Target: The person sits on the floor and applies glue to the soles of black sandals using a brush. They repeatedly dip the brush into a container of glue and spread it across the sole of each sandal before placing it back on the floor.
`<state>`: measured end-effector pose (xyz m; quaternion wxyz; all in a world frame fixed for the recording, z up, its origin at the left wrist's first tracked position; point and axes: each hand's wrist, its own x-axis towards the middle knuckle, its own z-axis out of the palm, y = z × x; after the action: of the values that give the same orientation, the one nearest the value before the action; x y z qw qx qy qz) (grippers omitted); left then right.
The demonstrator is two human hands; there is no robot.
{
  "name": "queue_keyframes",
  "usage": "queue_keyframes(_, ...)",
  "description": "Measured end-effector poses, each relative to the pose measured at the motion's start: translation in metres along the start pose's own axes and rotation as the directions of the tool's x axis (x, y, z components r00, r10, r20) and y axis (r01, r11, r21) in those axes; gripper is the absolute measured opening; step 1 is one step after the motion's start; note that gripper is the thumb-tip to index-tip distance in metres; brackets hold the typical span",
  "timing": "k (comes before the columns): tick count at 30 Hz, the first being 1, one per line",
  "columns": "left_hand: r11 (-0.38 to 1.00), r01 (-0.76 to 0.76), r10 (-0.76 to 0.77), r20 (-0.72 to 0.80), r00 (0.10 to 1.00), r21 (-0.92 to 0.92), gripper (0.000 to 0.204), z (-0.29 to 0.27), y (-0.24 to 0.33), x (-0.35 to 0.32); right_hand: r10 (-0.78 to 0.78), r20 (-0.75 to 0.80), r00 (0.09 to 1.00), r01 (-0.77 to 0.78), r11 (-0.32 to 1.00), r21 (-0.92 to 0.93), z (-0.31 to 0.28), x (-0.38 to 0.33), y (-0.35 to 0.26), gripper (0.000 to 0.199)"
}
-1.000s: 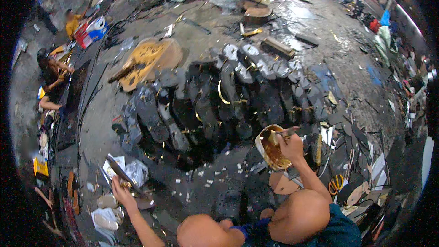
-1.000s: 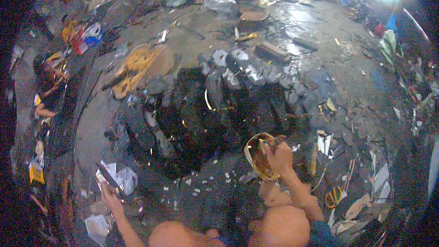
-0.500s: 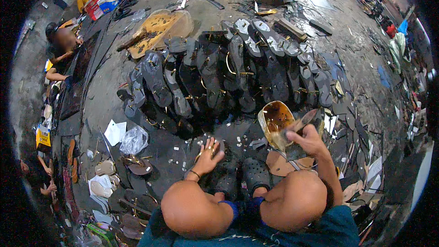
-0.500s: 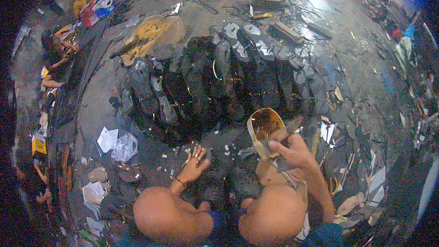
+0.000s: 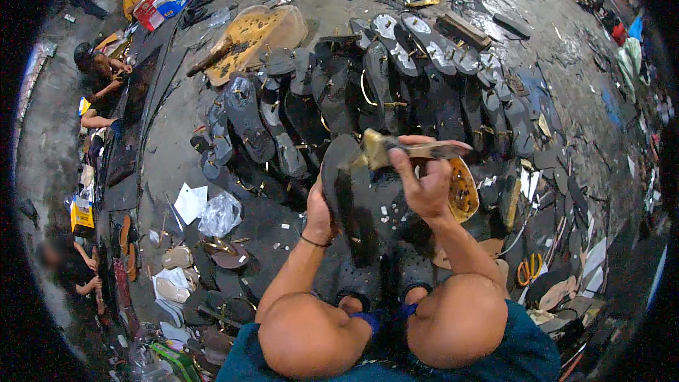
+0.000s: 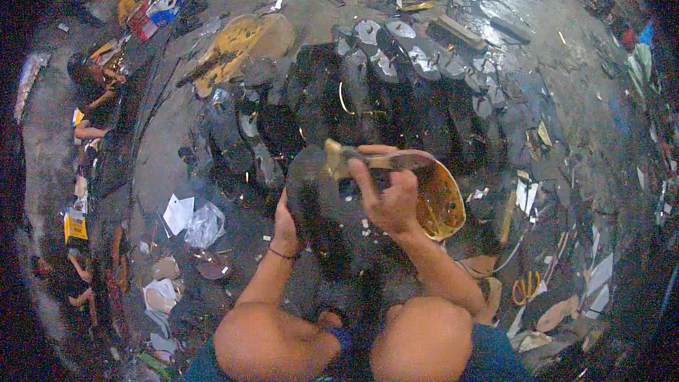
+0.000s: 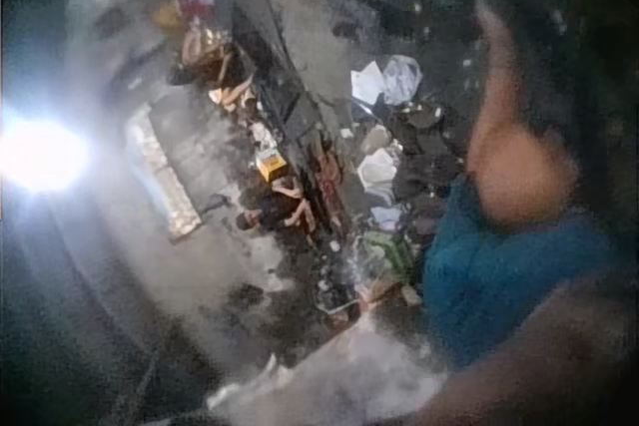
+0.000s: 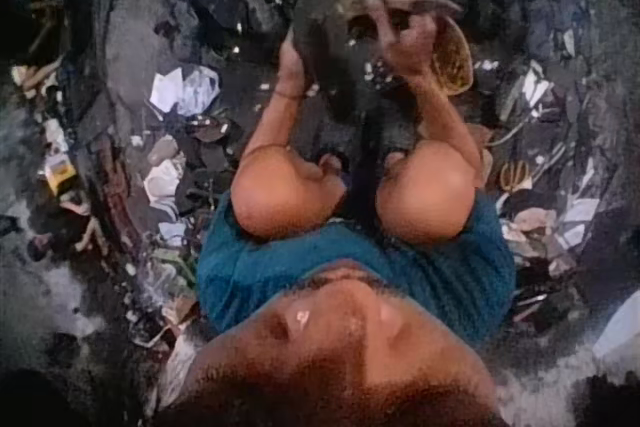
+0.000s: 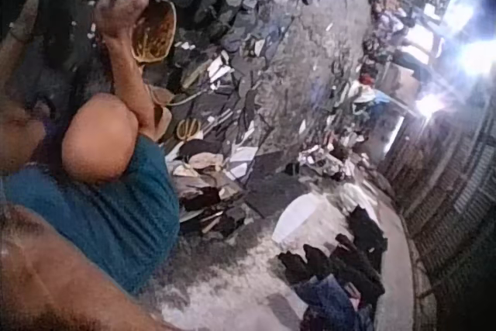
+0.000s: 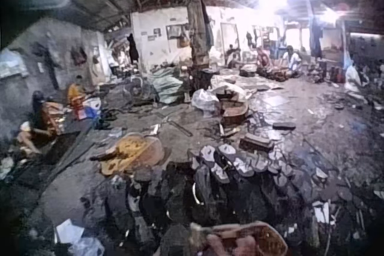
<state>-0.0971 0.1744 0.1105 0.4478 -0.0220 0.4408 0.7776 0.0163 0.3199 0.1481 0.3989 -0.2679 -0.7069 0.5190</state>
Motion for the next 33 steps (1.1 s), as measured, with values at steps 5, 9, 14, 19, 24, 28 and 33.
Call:
queue_keyframes(5,0.993,-0.003,0.018,0.134,0.991,-0.116,0.049,-0.017,-0.003,0.007,-0.034,0.37,0.928,0.031,0.999,0.014,0.009,-0.022,0.009,0.015)
queue_keyframes(9,0.996,-0.028,0.033,-0.052,0.998,0.088,0.055,-0.007,-0.013,-0.008,-0.422,0.222,0.879,0.449,0.889,-0.09,0.02,0.009,0.002,0.02)
queue_keyframes(14,0.98,-0.184,0.184,0.008,0.983,0.073,0.05,-0.004,0.013,-0.014,-0.231,0.395,0.889,0.264,0.964,-0.029,0.019,-0.036,-0.014,0.023)
queue_keyframes(19,0.96,-0.246,0.26,-0.1,0.96,0.137,0.046,0.002,-0.002,-0.011,-0.25,0.063,0.966,0.258,0.947,-0.19,0.017,0.025,0.013,0.013)
queue_keyframes(24,0.961,-0.237,0.258,-0.155,0.954,0.14,0.046,0.0,-0.004,-0.007,-0.189,0.052,0.981,0.196,0.955,-0.223,0.015,0.007,0.028,0.018)
queue_keyframes(28,0.954,-0.213,0.237,-0.094,0.967,0.213,0.056,-0.027,-0.012,0.007,0.431,0.288,0.855,-0.501,0.831,0.242,0.027,-0.023,0.021,0.023)
queue_keyframes(33,0.946,0.297,-0.293,0.047,0.955,-0.129,0.068,-0.027,0.001,-0.064,0.5,0.316,0.807,-0.587,0.616,0.525,-0.016,0.012,0.013,0.025)
